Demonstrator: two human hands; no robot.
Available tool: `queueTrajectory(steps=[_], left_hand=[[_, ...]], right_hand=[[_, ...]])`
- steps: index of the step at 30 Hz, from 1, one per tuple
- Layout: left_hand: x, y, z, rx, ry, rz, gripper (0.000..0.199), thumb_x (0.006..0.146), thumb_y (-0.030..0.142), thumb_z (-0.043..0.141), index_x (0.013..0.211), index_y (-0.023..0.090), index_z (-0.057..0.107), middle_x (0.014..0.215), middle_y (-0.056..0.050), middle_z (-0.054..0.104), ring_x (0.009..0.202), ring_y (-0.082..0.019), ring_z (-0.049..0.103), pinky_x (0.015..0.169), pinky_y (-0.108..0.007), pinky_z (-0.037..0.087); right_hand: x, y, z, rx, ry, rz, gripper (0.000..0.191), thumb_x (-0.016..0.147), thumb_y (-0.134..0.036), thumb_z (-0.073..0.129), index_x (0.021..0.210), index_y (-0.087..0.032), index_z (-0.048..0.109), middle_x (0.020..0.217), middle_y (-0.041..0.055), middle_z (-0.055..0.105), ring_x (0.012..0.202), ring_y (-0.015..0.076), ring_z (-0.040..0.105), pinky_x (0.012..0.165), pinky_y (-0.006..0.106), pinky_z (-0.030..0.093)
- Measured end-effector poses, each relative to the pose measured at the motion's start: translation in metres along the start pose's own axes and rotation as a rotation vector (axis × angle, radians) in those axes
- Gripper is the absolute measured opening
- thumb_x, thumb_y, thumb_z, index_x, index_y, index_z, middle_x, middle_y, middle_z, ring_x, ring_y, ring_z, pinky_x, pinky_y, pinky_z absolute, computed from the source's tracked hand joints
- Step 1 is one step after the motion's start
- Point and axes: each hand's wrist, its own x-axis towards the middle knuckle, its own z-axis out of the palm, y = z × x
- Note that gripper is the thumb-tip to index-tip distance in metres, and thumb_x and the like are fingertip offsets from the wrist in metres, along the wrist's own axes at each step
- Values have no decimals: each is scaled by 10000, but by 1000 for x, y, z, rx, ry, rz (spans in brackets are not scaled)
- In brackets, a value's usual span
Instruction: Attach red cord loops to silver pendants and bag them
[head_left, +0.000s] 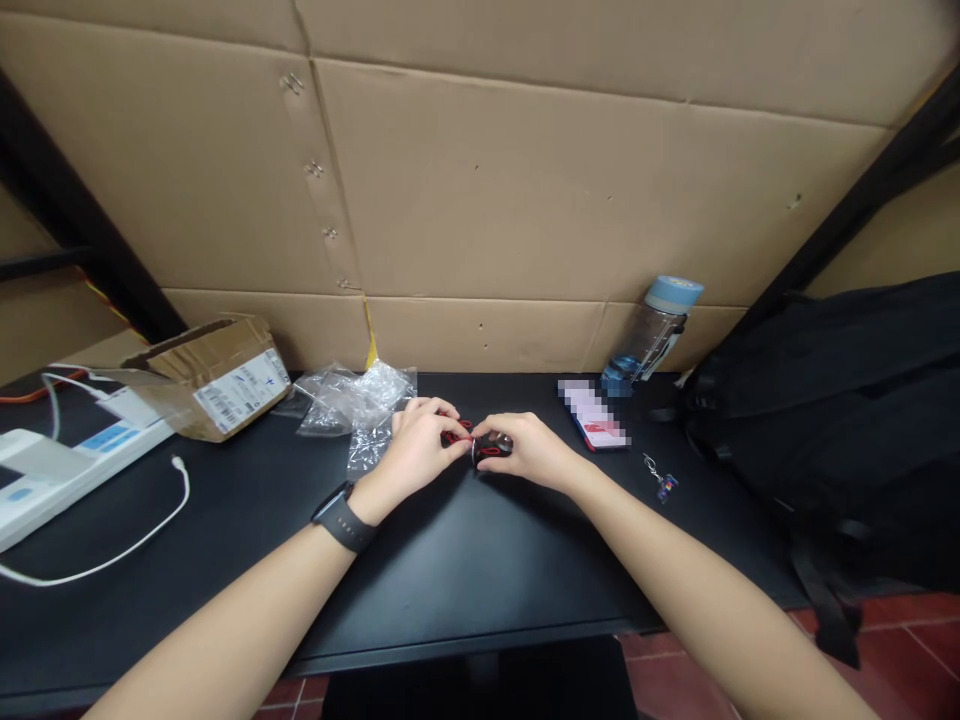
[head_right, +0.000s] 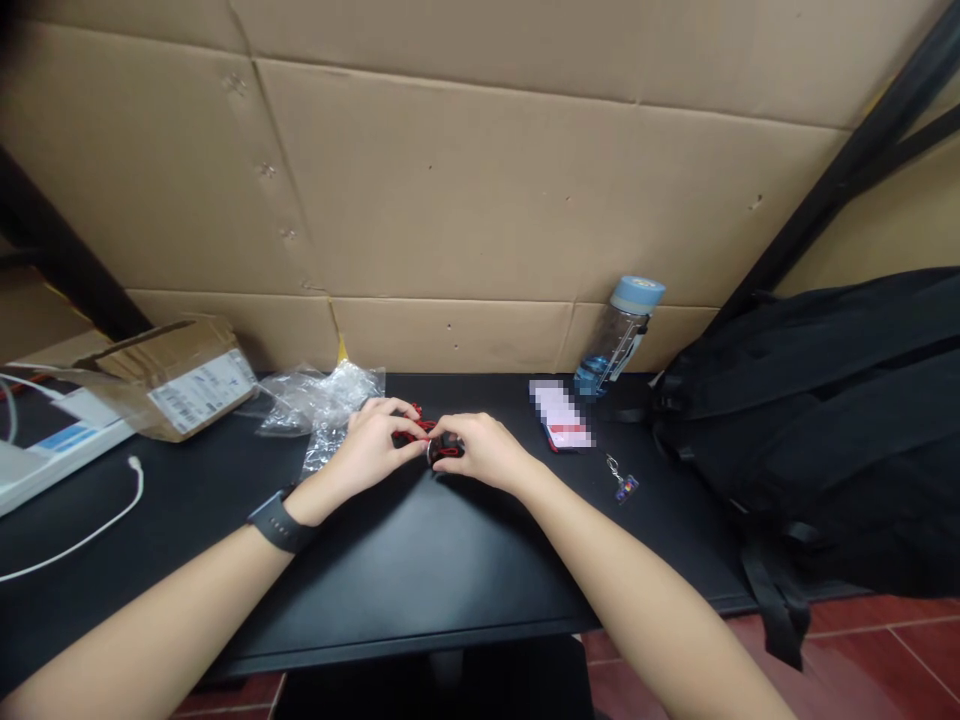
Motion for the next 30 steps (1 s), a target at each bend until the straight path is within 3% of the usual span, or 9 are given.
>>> queueTrajectory(steps=[4,9,15,20,25,30], left_hand=[[0,-1,2,11,5,5,100,861,373,719,850,326,807,1135,-38,668,1160,-300,490,966,-489,375],[1,-6,-1,55,6,31,125,857,386,710,864,302,802,1147,-52,662,1156,-301,494,975,-486,385],[13,-35,-44,183,24,145,220,889,363,630,1047,280,761,1147,-84,682,1151,-306,567,1035,-473,381],[17,-65,-76,335,-72,63,221,843,296,584,994,277,743,1116,-68,722,1069,-292,635,949,-418,422],[7,-64,-80,379,-264,-9,130,698,352,730,813,294,752,962,-50,705,1032,-321,622,942,-433,405],[1,-51,-77,387,-377,-16,509,503,244,832,996,320,733,1167,-55,671,1177,-367,533,1015,-482,364]], right_hand=[[1,1,6,-57,31,34,443,695,-382,906,1071,-267,702,975,21,733,877,191,660,784,290,481],[2,1,14,-98,76,49,431,726,-421,880,1080,-263,692,978,34,718,891,203,648,778,312,491],[3,-2,17,-109,123,41,382,741,-387,866,1057,-253,697,993,42,743,905,220,675,829,348,493],[3,-7,17,-31,175,7,359,783,-344,824,1093,-243,674,1039,39,753,910,214,702,856,355,502],[1,-9,11,81,234,-20,331,820,-276,761,1131,-242,649,1098,49,724,946,201,709,857,331,549],[1,-7,3,62,268,-27,342,825,-243,734,1153,-236,637,1135,60,705,952,198,700,887,337,549]])
